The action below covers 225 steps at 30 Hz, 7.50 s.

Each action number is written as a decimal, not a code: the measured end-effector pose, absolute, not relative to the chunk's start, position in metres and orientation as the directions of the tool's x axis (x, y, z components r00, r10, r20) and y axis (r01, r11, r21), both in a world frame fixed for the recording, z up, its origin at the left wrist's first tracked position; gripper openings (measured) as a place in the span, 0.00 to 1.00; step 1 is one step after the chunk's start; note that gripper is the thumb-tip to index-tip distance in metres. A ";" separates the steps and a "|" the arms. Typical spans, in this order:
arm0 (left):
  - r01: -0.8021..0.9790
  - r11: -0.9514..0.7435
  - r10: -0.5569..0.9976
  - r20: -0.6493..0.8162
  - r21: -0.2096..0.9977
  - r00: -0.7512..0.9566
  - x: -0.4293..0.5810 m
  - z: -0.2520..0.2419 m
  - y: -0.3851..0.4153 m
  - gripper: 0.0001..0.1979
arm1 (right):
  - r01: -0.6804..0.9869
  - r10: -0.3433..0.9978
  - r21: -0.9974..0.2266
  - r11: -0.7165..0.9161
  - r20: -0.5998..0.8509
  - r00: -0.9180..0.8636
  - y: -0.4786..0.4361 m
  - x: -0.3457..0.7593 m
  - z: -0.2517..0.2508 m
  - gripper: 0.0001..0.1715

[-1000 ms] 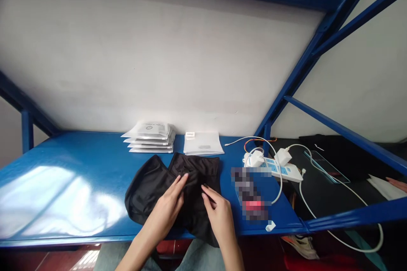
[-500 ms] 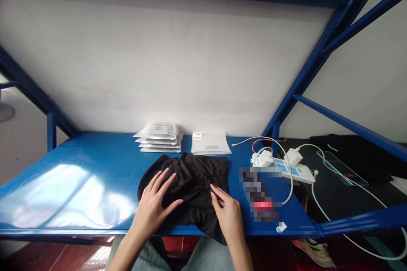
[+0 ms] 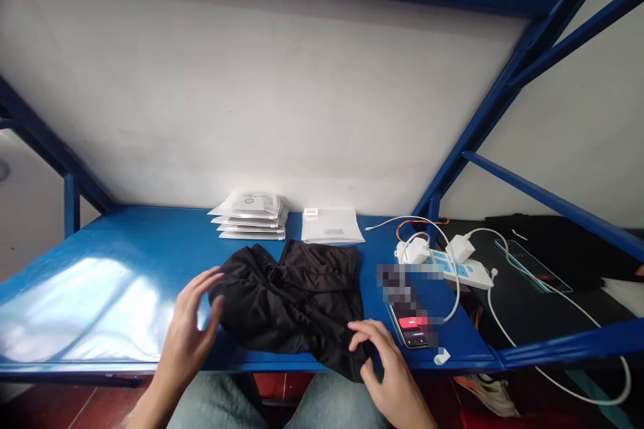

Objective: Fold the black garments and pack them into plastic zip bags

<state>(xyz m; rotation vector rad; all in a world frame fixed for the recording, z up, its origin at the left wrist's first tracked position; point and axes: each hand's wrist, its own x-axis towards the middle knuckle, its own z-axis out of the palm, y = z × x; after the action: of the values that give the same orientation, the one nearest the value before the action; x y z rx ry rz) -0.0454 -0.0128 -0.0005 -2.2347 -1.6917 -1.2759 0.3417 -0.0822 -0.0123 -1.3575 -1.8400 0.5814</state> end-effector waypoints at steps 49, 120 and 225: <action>0.837 -0.514 0.836 0.328 0.188 0.440 0.052 0.030 0.104 0.22 | 0.841 0.882 -0.491 0.226 0.469 0.036 0.022 0.316 0.018 0.24; 0.422 -0.822 0.569 0.530 0.383 0.628 0.044 -0.009 0.216 0.14 | -0.175 0.984 -0.975 -0.136 -0.153 0.089 0.137 0.328 -0.015 0.24; 0.513 -0.790 0.611 0.367 0.335 0.702 0.066 0.026 0.039 0.22 | 0.453 0.965 -0.852 0.263 0.230 -0.128 -0.004 0.325 -0.022 0.26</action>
<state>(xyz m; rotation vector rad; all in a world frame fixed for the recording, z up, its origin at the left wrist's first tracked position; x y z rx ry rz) 0.0662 0.0390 0.0261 -3.0878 -1.0328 -0.7914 0.3251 -0.0038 -0.0223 -1.3096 -1.7197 0.7917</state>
